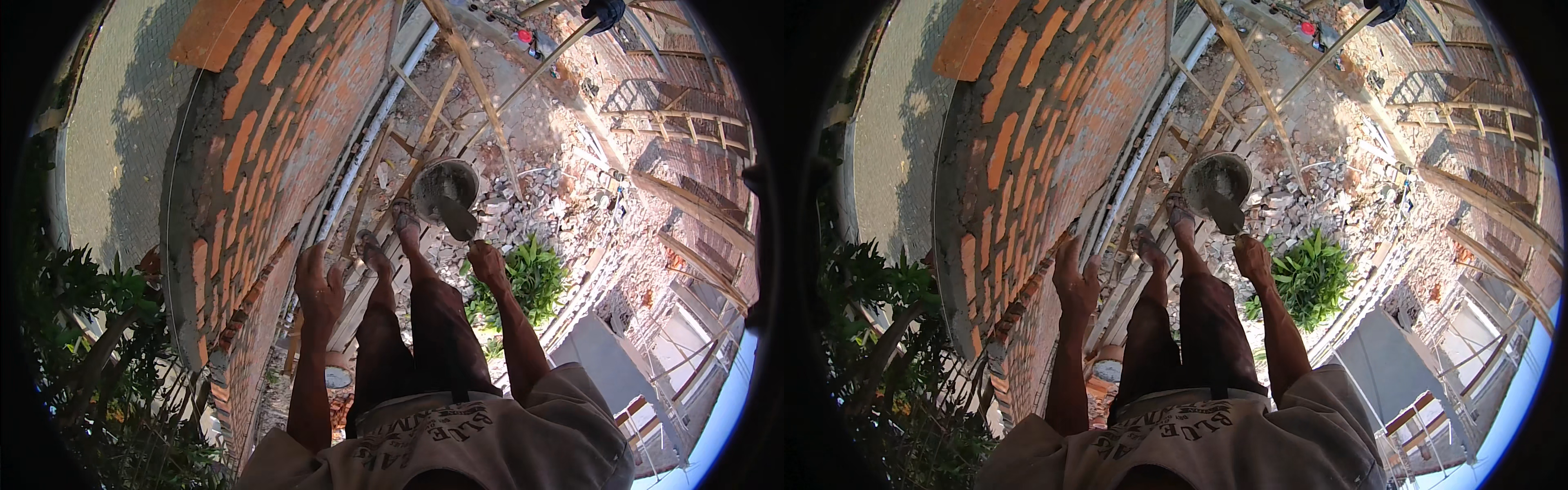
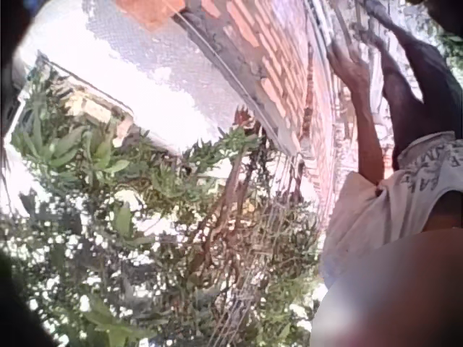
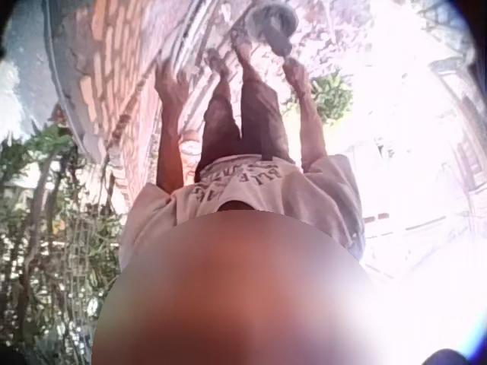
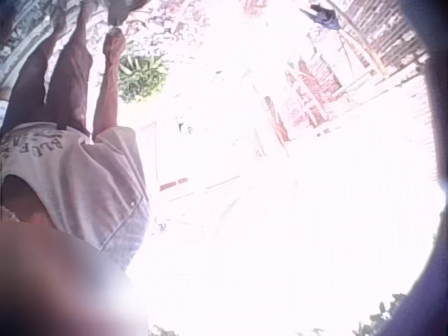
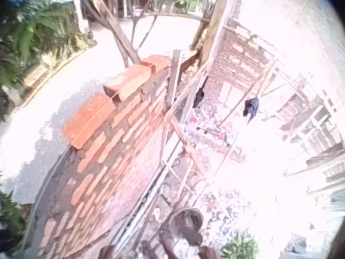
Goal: The person scoops mortar from a bucket with a trowel and applies it to a brick wall. They place bricks onto the mortar, tap them into position, and continue adding mortar and bricks to extend the wall.
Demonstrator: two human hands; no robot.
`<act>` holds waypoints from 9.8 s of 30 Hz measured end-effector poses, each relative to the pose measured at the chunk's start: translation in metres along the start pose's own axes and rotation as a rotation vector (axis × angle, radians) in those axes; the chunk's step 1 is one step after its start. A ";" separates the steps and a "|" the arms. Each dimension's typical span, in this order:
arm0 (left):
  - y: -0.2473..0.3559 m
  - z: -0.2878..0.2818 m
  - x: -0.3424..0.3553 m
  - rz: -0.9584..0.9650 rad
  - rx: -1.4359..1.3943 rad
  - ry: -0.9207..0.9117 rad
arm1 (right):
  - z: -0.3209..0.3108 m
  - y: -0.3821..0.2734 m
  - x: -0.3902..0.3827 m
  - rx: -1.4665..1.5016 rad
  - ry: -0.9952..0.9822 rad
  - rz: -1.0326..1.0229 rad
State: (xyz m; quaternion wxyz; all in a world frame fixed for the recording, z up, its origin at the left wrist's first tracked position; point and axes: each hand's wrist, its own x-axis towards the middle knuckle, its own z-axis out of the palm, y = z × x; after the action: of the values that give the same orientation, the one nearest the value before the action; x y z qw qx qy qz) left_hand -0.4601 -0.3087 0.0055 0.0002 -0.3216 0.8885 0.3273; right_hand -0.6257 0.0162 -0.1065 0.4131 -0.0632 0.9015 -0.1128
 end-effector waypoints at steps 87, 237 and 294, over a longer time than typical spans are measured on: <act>0.079 -0.271 0.192 -0.020 -0.499 0.627 | -0.127 -0.256 -0.142 0.701 -0.153 -0.509; 0.056 -0.186 0.346 0.102 -0.040 0.085 | -0.069 -0.002 -0.088 0.721 -0.139 0.147; 0.057 -0.097 0.150 0.291 0.090 0.475 | -0.021 -0.012 -0.004 -0.088 0.071 -0.111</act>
State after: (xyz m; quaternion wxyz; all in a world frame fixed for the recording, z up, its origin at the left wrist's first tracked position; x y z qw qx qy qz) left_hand -0.5908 -0.4182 0.0834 -0.2406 -0.2579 0.9142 0.1994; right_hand -0.6388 0.0085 -0.0875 0.3707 -0.1273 0.9148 -0.0978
